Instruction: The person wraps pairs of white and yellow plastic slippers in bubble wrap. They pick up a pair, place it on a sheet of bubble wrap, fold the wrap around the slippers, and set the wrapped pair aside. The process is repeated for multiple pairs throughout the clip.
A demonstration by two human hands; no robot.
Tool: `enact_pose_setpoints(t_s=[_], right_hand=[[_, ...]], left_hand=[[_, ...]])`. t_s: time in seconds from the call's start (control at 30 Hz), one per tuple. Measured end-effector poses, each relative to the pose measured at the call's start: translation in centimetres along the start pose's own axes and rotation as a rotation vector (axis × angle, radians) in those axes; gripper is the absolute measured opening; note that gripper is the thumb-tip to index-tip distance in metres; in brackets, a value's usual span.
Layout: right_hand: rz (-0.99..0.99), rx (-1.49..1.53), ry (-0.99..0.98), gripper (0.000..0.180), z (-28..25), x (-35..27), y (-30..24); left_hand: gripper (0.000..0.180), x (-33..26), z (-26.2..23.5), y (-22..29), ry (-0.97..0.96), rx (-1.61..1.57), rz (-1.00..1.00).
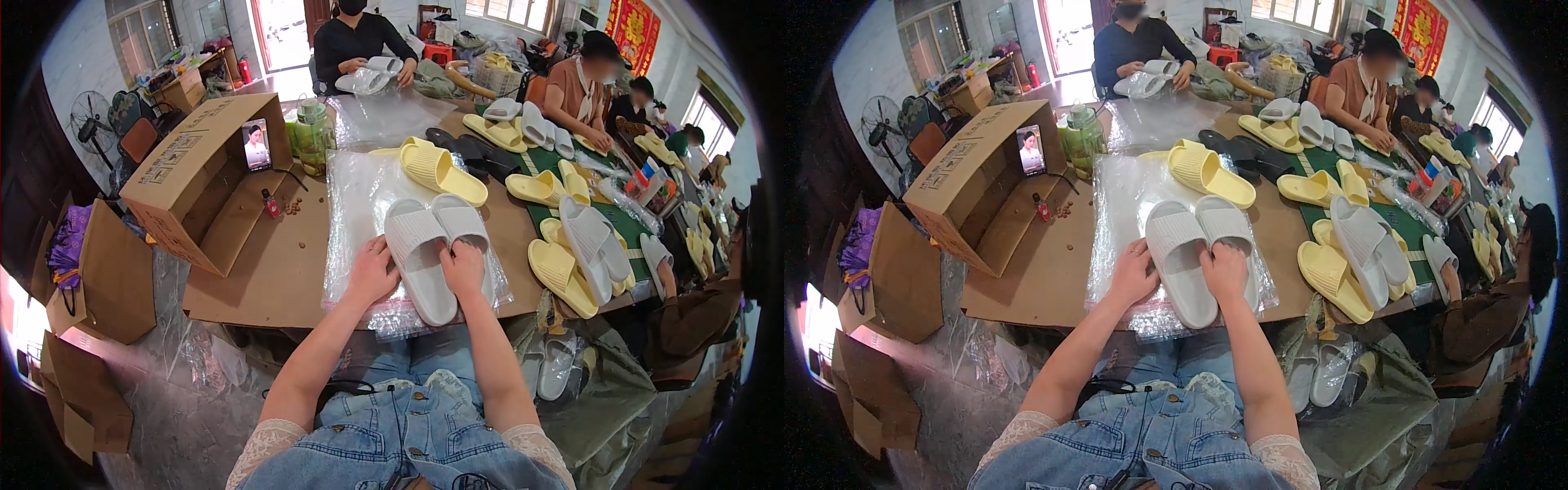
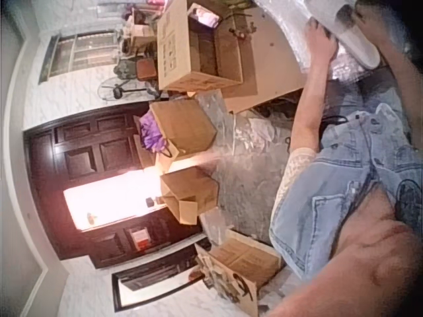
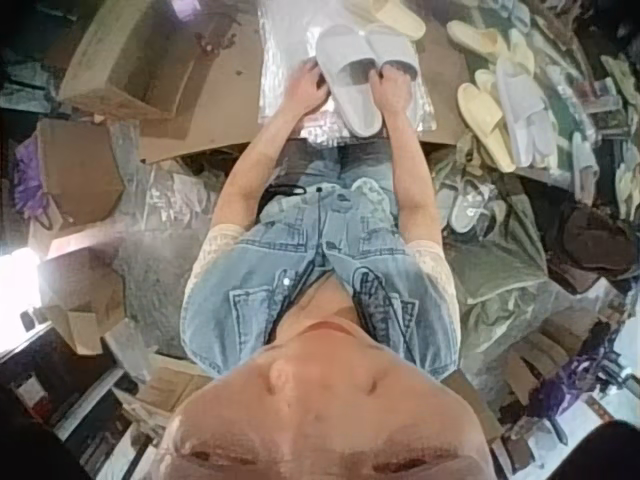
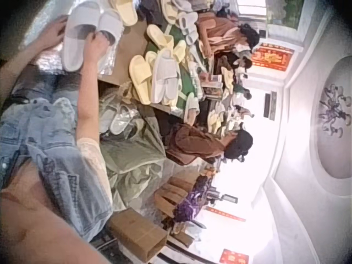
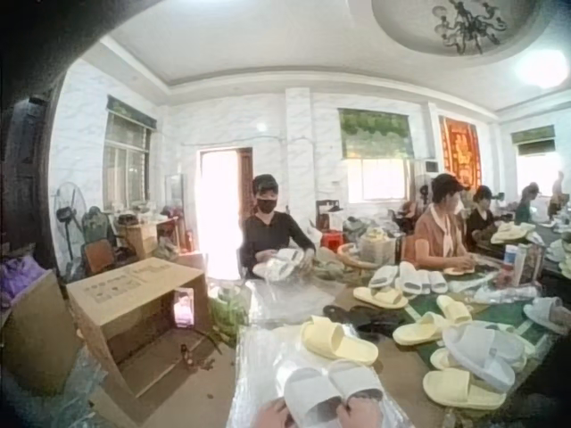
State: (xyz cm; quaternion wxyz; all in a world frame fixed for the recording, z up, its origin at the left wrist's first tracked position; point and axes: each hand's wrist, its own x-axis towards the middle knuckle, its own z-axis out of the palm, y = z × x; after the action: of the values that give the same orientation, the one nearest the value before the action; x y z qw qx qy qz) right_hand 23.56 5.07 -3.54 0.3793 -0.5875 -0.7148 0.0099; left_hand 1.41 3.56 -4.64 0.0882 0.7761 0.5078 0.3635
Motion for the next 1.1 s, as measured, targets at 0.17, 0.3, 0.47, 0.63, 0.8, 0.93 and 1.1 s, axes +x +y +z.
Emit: enact_pose_setpoints(t_s=[0.17, 0.3, 0.47, 0.63, 0.8, 0.93, 1.1], right_hand=[[0.011, -0.033, -0.034, 0.039, 0.18, 0.08, 0.21], [0.028, -0.031, -0.052, 0.038, -0.17, 0.16, -0.2], [0.011, -0.009, -0.041, 0.038, 0.27, 0.06, 0.32], [0.035, -0.029, -0.067, 0.038, -0.17, 0.21, -0.27], [0.033, -0.027, -0.056, 0.038, -0.28, 0.23, -0.32], [0.043, -0.033, -0.063, 0.037, -0.26, 0.22, -0.36], [0.047, -0.02, -0.067, 0.036, -0.18, 0.19, -0.21]], left_hand=[[0.05, -0.02, 0.13, -0.18, 0.008, -0.001, 0.022], [0.05, -0.05, 0.12, -0.14, 0.016, 0.011, 0.027], [0.052, -0.01, 0.02, -0.08, 0.002, -0.016, 0.02], [0.052, -0.05, 0.19, -0.34, 0.006, 0.012, 0.026], [0.05, -0.07, 0.1, -0.01, 0.011, 0.009, 0.016], [0.049, -0.04, 0.04, 0.03, 0.045, -0.018, 0.031], [0.049, -0.06, -0.02, 0.13, 0.026, -0.017, 0.012]])
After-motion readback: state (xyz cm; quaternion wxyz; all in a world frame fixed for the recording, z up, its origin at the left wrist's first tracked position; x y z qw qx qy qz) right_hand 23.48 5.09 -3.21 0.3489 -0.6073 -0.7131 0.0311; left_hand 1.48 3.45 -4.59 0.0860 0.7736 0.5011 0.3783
